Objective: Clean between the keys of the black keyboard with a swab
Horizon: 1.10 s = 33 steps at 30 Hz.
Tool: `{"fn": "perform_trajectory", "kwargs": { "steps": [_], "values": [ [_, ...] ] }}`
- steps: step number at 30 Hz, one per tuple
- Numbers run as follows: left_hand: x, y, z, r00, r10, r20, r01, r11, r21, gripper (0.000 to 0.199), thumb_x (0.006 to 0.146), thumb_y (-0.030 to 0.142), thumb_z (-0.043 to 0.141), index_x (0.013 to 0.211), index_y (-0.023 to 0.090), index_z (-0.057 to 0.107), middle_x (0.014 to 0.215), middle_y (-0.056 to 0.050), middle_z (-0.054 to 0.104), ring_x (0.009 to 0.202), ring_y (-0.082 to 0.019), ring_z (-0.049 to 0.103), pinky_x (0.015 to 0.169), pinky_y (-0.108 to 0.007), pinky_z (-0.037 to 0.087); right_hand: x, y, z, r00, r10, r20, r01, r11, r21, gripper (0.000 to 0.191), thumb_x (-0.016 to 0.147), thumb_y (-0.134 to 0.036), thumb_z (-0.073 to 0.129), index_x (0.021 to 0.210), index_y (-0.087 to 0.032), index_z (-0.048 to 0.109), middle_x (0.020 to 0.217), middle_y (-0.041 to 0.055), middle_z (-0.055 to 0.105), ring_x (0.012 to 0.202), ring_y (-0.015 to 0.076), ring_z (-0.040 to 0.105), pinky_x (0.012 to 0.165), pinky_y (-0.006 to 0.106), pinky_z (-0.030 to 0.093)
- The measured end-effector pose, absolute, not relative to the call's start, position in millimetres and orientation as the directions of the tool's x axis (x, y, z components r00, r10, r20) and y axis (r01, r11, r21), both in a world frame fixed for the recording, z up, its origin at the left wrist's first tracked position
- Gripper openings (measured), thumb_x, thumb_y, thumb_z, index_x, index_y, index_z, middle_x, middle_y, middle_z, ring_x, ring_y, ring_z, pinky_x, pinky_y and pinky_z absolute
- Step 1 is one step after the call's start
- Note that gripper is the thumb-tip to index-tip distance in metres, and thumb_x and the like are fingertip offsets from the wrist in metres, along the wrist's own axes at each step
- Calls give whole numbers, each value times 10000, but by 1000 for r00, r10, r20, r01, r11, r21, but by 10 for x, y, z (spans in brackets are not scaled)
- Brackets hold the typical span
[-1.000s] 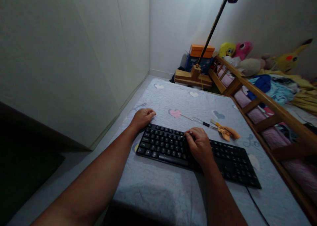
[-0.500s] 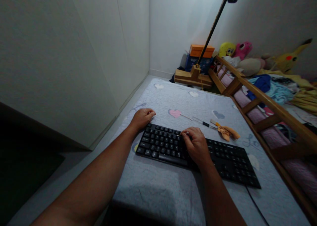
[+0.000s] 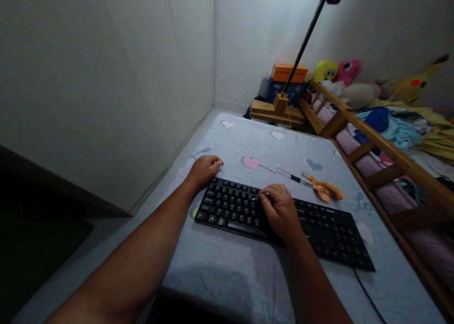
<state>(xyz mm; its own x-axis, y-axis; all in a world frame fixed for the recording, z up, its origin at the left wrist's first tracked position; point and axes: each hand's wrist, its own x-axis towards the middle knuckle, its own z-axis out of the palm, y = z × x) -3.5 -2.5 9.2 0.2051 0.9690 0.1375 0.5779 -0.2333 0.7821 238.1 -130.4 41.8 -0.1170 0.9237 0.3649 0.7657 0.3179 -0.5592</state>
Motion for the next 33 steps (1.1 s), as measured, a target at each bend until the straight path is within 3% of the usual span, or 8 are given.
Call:
{"fn": "perform_trajectory", "kwargs": {
  "steps": [19, 33],
  "values": [
    [-26, -43, 127, 212, 968, 133, 569, -233, 789, 346, 849, 427, 488, 771, 165, 700, 519, 4, 569, 566, -186, 549, 554, -287, 372, 2543, -1357, 461, -147, 938, 312, 764, 309, -567, 175, 909, -220, 516, 773, -226, 627, 810, 43, 662, 869, 218, 557, 838, 379, 406],
    [1, -65, 168, 206, 972, 115, 577, -216, 787, 351, 848, 426, 491, 784, 153, 702, 500, 13, 542, 530, -177, 520, 548, -283, 349, 2570, -1337, 378, -91, 924, 371, 775, 299, -556, 160, 896, -202, 512, 766, -210, 605, 798, 42, 646, 861, 218, 548, 821, 374, 392]
  ]
}}
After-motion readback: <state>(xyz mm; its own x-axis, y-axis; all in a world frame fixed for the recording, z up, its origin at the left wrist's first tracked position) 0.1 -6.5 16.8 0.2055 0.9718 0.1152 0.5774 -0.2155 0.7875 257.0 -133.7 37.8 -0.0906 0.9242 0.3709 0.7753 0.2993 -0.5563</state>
